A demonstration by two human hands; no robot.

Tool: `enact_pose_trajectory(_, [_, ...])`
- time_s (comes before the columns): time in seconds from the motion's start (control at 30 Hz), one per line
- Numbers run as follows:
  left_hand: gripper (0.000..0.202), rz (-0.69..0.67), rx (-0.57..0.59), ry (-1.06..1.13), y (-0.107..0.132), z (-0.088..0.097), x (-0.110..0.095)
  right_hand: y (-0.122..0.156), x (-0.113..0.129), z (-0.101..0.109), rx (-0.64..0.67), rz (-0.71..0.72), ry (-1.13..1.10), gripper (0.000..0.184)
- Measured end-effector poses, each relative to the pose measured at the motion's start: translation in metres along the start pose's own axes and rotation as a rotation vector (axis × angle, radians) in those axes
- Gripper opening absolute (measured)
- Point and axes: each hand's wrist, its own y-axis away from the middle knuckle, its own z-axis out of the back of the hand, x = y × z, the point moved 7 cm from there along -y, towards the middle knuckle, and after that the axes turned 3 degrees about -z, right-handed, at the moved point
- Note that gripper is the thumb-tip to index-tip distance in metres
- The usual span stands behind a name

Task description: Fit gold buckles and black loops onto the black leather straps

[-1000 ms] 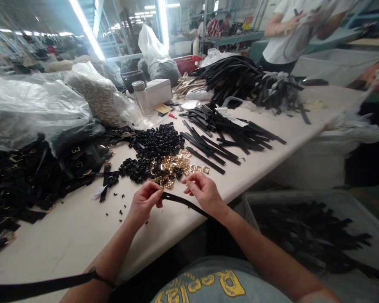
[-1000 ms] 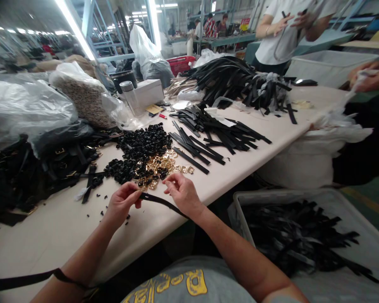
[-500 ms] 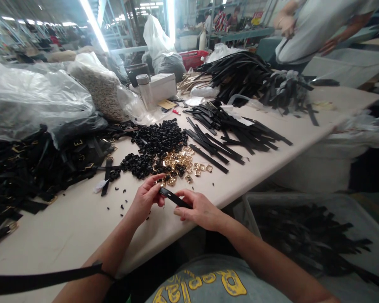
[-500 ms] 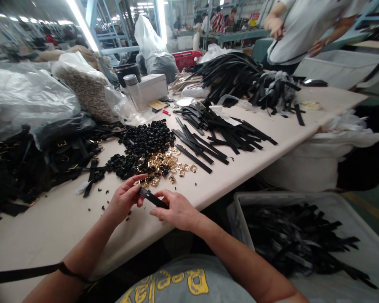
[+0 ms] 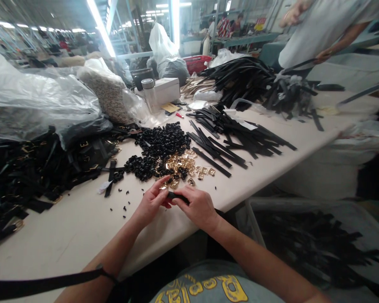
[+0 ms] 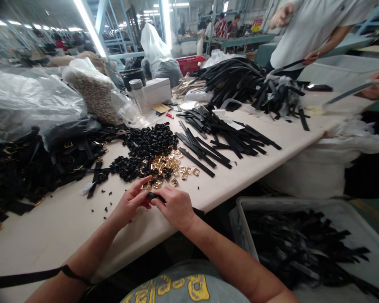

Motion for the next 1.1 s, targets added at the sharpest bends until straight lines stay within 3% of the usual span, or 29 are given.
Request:
enact_pose_trajectory(0.27, [0.068, -0.095, 0.091, -0.095, 0.001, -0.006, -0.001, 0.006, -0.004, 0.005, -0.057, 0.046, 0.055, 0.005])
enact_pose_trajectory(0.53, [0.069, -0.05, 0.102, -0.059, 0.001, -0.008, -0.002, 0.004, -0.004, 0.012, -0.045, 0.039, 0.072, 0.006])
enact_pose_trajectory(0.73, [0.041, -0.086, -0.109, -0.06, -0.007, 0.025, -0.011, 0.004, -0.037, 0.025, -0.041, -0.065, 0.069, 0.006])
enact_pose_trajectory(0.93, [0.034, -0.121, -0.281, -0.068, -0.013, 0.058, -0.015, 0.008, -0.055, 0.027, -0.088, -0.107, 0.011, 0.007])
enact_pose_trajectory(1.0, [0.032, -0.146, -0.281, -0.183, -0.015, 0.062, -0.019, 0.008, -0.055, 0.028, -0.104, -0.108, -0.033, 0.007])
enact_pose_trajectory(1.1, [0.026, -0.234, -0.225, -0.534, -0.017, 0.063, -0.033, 0.009, -0.055, 0.03, -0.119, -0.099, -0.081, 0.007])
